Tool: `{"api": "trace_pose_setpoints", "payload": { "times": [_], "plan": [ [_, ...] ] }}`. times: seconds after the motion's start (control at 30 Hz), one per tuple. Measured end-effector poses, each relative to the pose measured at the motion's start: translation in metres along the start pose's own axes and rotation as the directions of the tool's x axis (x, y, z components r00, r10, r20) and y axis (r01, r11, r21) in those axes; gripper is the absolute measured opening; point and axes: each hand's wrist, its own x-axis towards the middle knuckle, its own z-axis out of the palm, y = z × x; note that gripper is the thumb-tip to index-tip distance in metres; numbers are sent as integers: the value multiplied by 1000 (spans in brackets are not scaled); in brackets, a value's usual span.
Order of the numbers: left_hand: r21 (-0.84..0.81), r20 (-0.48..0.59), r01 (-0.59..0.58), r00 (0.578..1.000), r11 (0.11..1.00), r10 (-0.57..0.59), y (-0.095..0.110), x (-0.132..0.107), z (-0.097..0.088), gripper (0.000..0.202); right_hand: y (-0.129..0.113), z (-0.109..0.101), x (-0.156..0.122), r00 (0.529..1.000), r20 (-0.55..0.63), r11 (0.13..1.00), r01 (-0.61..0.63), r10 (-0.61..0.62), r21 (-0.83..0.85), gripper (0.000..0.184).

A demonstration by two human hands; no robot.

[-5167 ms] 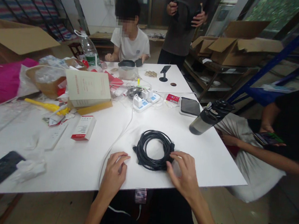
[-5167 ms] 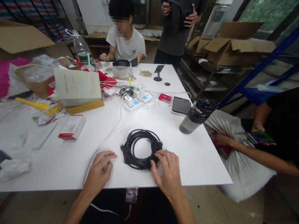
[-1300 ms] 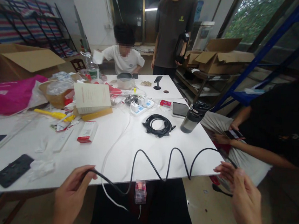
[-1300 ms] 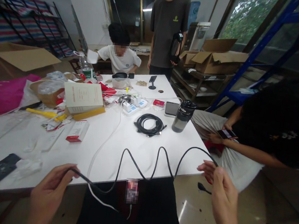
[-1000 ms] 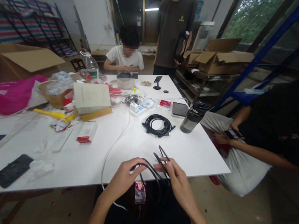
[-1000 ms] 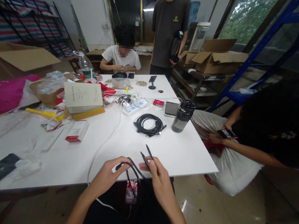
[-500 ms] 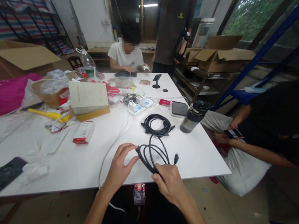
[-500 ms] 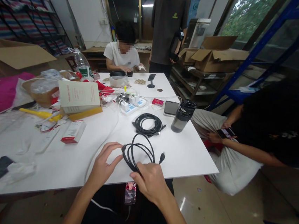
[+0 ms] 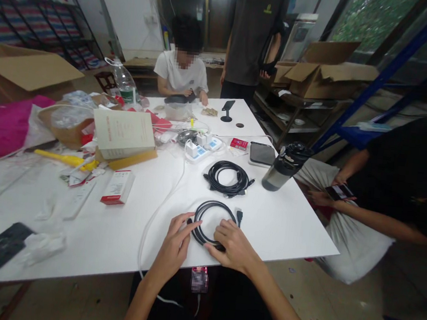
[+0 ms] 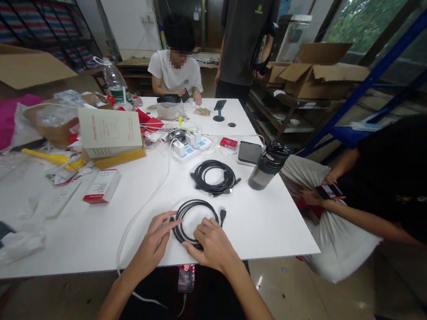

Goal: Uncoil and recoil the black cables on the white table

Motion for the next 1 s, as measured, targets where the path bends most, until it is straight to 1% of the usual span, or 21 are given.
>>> {"api": "trace_pose_setpoints", "payload": {
  "times": [0.07, 0.13, 0.17, 0.23, 0.3, 0.37, 0.43, 0.5, 0.57, 0.63, 0.67, 0.73, 0.83, 0.9, 1.0],
  "plan": [
    [28, 21, -6, 1000, 1000, 5, -1, 2, 0, 53, 7, -1, 4, 999, -32, 1000, -20, 21, 22, 35],
    [48, 19, 6, 1000, 999, -7, 0, 2, 0, 49, 11, 0, 5, 992, -101, 997, -65, 70, 48, 37],
    [57, 16, 18, 1000, 998, -19, 1, 2, 1, 46, 13, 0, 6, 984, -145, 994, -91, 99, 65, 33],
    [71, 7, 46, 999, 996, -47, 3, 2, 0, 45, 14, 1, 5, 960, -229, 985, -143, 162, 99, 21],
    [75, -3, 67, 998, 995, -67, 6, 2, 0, 47, 14, 2, 4, 927, -295, 971, -198, 231, 136, 15],
    [67, -13, 76, 997, 995, -75, 8, 2, -1, 49, 16, 2, 4, 894, -335, 952, -251, 297, 173, 13],
    [56, -20, 80, 997, 995, -79, 8, 1, -2, 50, 23, 0, 7, 868, -363, 939, -290, 340, 186, 13],
    [50, -29, 83, 996, 995, -82, 6, 1, -1, 50, 37, -3, 13, 861, -376, 939, -311, 343, 145, 19],
    [58, -38, 72, 997, 996, -70, 4, 1, 1, 47, 55, -8, 23, 883, -348, 947, -317, 314, 50, 33],
    [77, -47, 51, 998, 996, -47, 3, 2, 3, 41, 75, -11, 33, 920, -282, 952, -301, 273, -57, 47],
    [87, -49, 38, 998, 995, -33, 2, 2, 4, 39, 83, -11, 37, 937, -241, 954, -281, 251, -101, 50],
    [103, -45, 6, 999, 995, -1, 3, 3, 4, 35, 96, -10, 44, 962, -172, 960, -238, 211, -150, 47],
    [104, 6, -55, 998, 993, 55, 4, 3, 3, 35, 106, -6, 50, 970, -139, 960, -223, 200, -168, 37],
    [92, 54, -98, 994, 991, 93, 4, 3, 3, 40, 108, -5, 53, 966, -136, 951, -243, 220, -190, 35],
    [76, 97, -141, 986, 987, 134, 1, 4, 4, 51, 110, -8, 63, 973, -75, 942, -228, 216, -247, 37]
  ]
}}
